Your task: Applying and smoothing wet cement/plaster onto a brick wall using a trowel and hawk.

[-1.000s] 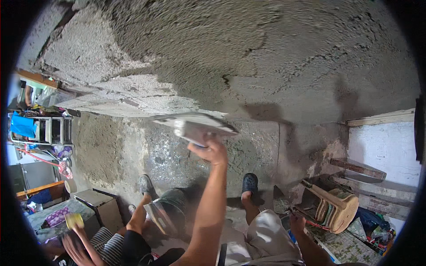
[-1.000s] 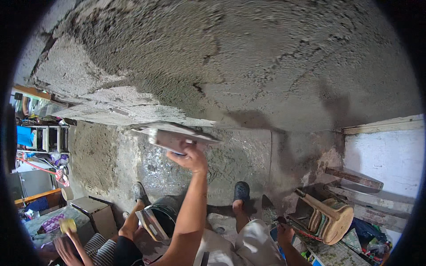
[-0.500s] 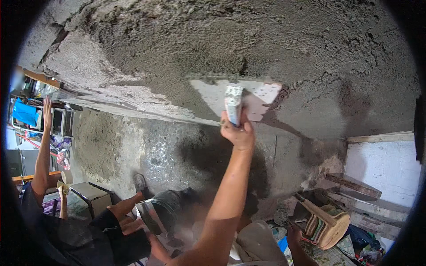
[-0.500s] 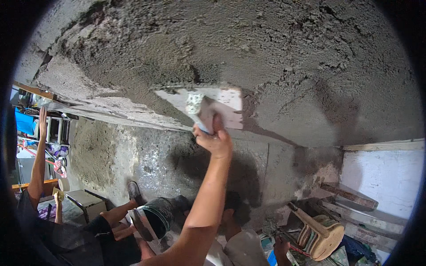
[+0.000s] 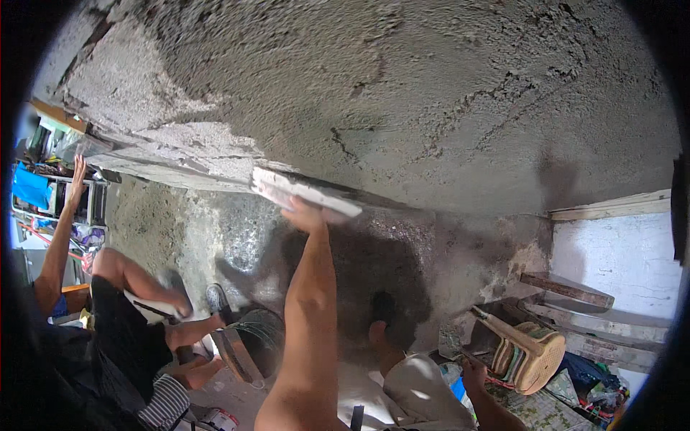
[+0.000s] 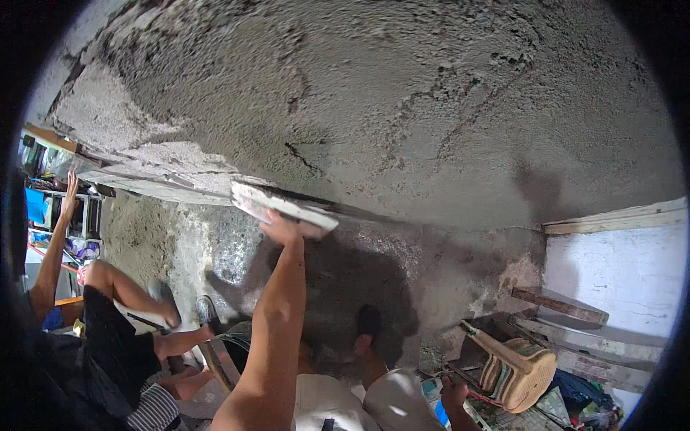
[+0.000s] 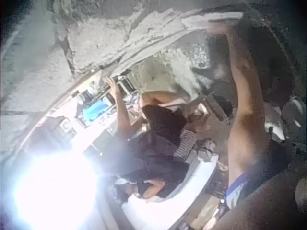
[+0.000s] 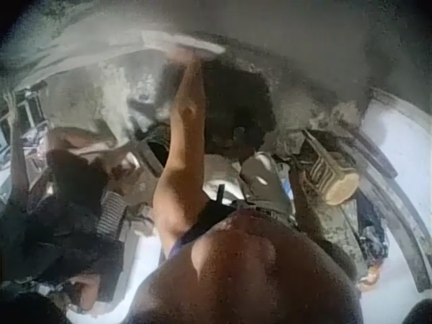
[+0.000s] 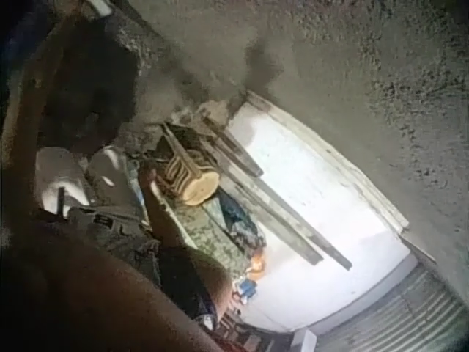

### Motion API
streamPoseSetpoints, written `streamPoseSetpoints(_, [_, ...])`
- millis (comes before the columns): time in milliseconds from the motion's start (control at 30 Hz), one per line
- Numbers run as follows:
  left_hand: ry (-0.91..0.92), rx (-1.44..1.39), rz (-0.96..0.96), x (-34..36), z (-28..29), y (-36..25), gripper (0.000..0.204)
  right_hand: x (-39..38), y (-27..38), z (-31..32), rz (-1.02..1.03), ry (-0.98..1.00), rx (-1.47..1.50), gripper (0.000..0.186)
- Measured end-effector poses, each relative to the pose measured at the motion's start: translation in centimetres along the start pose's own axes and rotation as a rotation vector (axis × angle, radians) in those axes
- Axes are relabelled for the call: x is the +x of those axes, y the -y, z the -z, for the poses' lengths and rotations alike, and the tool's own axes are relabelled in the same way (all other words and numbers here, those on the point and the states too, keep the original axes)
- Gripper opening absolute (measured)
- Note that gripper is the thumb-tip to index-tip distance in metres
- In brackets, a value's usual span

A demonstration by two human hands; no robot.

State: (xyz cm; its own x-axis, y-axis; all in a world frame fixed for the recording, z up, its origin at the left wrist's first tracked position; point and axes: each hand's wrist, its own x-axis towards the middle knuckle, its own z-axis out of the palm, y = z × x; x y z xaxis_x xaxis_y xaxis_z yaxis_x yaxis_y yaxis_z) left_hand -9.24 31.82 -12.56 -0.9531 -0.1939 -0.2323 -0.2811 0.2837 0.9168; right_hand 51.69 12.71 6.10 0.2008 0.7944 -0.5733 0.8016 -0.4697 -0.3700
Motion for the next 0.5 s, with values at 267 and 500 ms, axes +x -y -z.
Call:
streamPoseSetpoints(267, [0.329, -0.692, 0.34, -7.3, 7.9, 2.7, 0.056, -0.2, -3.2, -3.6, 0.0, 0.028, -0.107, 0.038])
streamPoseSetpoints(500, [0.527, -0.89, 0.516, -13.2, 12.8, -12.7, 0.018, 0.6, -3.4, -12.4, -0.012, -0.066, 0.085, 0.045])
